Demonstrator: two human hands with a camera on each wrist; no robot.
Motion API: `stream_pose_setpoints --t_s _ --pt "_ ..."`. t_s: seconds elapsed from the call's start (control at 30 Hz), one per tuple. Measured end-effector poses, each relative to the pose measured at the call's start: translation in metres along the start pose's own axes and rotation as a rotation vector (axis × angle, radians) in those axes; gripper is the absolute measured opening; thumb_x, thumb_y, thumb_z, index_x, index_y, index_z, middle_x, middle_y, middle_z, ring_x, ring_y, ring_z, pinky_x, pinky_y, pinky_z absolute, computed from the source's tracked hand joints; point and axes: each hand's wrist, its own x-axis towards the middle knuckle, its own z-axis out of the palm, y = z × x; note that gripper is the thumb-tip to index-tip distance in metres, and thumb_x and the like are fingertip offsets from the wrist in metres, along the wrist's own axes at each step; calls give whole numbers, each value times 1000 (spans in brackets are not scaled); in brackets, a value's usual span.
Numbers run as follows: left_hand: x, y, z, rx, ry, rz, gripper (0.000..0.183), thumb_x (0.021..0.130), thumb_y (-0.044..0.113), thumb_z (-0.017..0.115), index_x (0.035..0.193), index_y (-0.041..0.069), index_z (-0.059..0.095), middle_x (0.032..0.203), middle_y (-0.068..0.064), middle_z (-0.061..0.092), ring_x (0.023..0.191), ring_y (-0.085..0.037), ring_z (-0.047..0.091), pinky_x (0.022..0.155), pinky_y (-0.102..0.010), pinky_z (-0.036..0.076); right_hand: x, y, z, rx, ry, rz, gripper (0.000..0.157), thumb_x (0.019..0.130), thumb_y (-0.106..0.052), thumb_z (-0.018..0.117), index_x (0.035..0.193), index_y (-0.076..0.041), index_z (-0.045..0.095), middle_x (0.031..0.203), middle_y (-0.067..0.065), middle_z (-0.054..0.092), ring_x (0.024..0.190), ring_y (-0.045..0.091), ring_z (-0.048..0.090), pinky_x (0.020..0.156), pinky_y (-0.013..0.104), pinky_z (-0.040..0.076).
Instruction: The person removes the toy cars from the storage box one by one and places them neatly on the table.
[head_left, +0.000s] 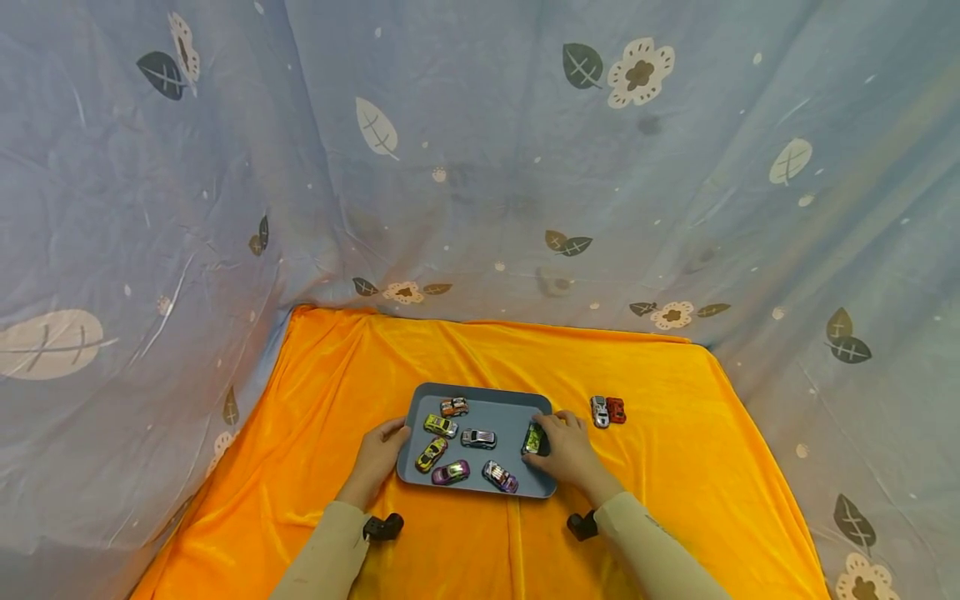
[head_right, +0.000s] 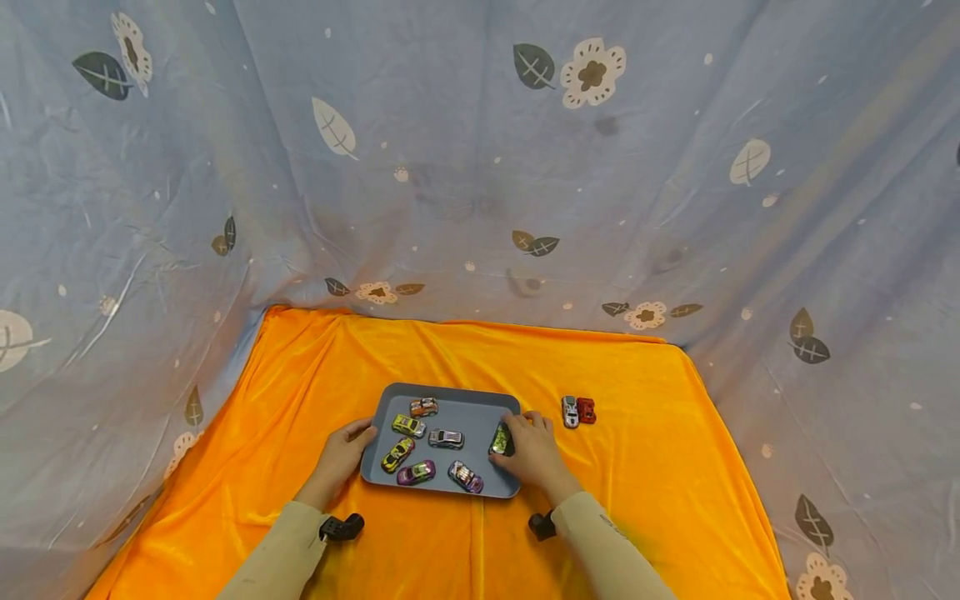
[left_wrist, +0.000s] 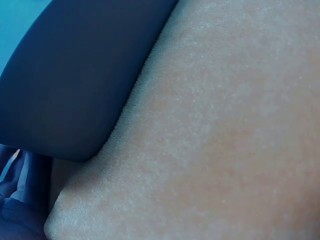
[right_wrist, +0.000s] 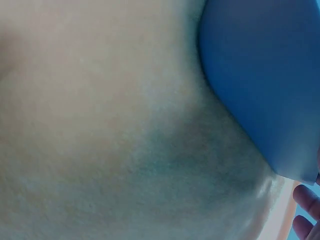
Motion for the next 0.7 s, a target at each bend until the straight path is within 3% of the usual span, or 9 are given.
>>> stream_pose_setpoints --t_s 0.17,0.47,0.7 --pt "0 0 -1 23 3 -2 41 98 31 58 134 11 59 132 -11 58 122 -28 53 102 -47 42 -3 1 2 91 31 43 77 75 -50 79 137 -10 55 125 9 61 122 36 39 103 56 31" --pt "-1 2 -1 29 3 -3 43 98 31 58 135 11 58 133 -12 57 123 -30 52 103 -49 41 -12 12 -15 351 262 -10 71 79 -36 80 136 -3 53 127 14 57 114 32 53 97 53 45" --pt "0 2 -1 31 -1 3 42 98 31 57 134 11 59 134 -12 56 124 -30 51 103 -49 41 -21 44 -31 349 277 35 66 83 -27 78 135 1 49 126 17 53 109 35 55 91 53 48"
